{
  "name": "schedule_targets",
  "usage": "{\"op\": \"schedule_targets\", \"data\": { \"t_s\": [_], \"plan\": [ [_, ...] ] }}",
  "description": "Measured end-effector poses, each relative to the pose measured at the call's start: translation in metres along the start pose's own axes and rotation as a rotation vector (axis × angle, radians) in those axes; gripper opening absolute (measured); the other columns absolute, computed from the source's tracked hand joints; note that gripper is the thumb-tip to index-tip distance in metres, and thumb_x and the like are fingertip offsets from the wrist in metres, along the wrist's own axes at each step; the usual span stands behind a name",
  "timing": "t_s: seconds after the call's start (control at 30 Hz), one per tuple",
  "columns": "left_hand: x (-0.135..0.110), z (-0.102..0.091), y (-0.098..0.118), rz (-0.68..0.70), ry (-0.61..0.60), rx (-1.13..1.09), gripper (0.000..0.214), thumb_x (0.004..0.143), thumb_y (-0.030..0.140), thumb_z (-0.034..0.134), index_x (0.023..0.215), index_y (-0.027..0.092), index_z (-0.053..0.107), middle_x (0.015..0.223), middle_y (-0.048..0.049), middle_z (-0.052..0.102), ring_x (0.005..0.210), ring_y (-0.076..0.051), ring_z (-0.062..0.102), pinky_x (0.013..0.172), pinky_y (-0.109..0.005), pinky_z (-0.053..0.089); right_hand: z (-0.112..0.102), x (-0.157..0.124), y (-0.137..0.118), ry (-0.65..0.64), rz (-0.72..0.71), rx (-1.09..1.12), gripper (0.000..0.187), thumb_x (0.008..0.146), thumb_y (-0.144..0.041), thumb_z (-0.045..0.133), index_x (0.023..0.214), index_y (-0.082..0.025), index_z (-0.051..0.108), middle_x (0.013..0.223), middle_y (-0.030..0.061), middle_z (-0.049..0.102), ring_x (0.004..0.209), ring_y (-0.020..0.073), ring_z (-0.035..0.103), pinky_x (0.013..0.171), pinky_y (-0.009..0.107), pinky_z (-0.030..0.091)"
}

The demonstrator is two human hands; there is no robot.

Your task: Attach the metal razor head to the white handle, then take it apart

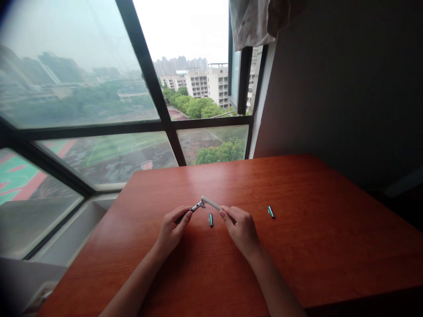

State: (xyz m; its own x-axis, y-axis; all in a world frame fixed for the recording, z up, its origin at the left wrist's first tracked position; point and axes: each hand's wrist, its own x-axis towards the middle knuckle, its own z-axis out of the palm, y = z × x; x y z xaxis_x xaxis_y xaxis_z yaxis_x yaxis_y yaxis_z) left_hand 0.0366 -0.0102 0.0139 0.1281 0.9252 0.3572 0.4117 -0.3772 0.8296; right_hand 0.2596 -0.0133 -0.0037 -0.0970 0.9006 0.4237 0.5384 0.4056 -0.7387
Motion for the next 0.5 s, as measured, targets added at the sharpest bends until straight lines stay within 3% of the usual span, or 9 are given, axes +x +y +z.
{"op": "schedule_targets", "data": {
  "t_s": [0.5],
  "plan": [
    [0.0003,-0.0012,-0.0024,0.008,-0.006,0.007,0.023,0.088,0.029,0.055,0.095,0.015,0.072,0.088,-0.0083,0.071,0.079,-0.020,0.062,0.072,-0.027,0.046,0.0002,0.0008,0.0000,-0.019,-0.024,0.002,0.030,0.094,-0.035,0.047,0.100,-0.020,0.072,0.077,0.0062,0.070,0.069,0.0185,0.064,0.063,0.026,0.046]
  ]
}}
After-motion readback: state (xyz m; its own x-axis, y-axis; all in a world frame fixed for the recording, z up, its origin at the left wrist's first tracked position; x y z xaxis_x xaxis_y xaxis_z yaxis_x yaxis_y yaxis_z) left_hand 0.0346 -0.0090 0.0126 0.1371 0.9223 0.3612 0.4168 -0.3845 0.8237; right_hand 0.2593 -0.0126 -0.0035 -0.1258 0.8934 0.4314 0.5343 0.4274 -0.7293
